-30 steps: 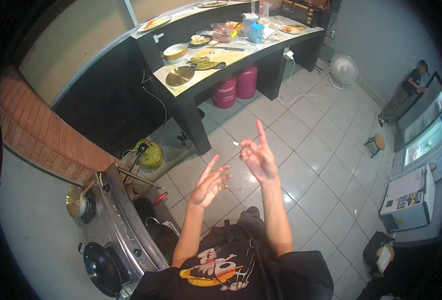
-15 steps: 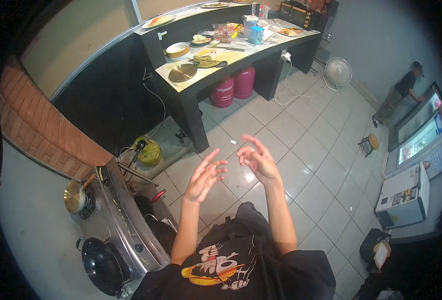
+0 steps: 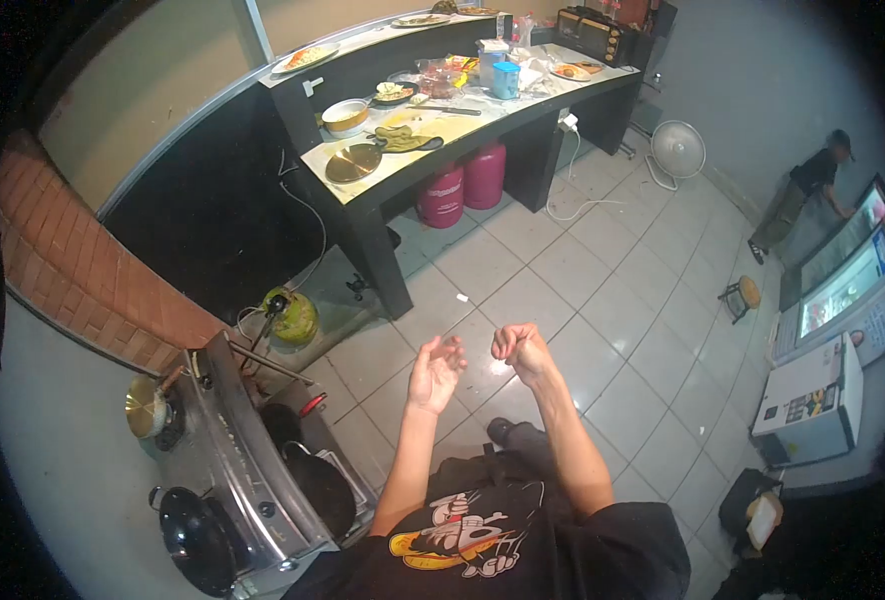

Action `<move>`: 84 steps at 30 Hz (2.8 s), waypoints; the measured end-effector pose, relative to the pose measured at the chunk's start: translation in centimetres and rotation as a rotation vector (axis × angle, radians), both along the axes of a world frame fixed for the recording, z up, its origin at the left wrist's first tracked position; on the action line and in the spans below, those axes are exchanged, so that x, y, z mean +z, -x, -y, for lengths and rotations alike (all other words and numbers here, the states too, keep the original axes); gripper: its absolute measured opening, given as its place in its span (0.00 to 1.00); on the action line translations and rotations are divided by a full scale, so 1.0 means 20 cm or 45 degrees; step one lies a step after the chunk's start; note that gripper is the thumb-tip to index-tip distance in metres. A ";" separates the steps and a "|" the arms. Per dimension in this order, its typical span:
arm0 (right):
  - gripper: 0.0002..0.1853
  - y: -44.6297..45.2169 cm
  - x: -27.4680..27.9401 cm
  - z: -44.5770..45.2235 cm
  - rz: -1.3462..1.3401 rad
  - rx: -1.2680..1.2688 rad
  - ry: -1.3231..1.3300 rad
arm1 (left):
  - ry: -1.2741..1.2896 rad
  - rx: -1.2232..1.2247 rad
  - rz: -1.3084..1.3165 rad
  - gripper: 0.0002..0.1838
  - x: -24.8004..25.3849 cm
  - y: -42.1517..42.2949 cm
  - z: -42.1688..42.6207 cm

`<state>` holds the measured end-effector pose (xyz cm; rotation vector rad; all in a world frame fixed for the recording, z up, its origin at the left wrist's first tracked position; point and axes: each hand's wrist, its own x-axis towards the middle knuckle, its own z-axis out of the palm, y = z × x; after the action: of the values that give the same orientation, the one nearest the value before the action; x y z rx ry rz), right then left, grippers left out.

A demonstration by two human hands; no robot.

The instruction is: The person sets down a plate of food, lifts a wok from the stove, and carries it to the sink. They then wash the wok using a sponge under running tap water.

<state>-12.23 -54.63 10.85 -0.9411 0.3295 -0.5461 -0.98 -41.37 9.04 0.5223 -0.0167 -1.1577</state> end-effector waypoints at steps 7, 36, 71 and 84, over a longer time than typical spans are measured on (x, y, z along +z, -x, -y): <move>0.08 0.19 -0.03 0.45 -0.109 -0.006 0.203 | -0.356 0.142 -0.260 0.09 -0.28 0.23 0.51; 0.09 -0.43 -0.23 2.34 -0.246 -0.057 -0.161 | -0.188 -0.256 0.012 0.21 -0.20 -0.54 2.41; 0.10 -2.23 -0.77 5.41 -0.838 -1.137 0.807 | -0.202 0.085 0.168 0.18 -0.05 -1.94 3.67; 0.17 -2.15 -0.25 4.93 -1.094 -1.139 1.481 | -0.247 0.194 0.153 0.18 -0.08 -1.93 3.62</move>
<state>30.84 -153.22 5.90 -2.1751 1.3282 -1.1816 37.57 -113.68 7.52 0.7522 0.0314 -0.9829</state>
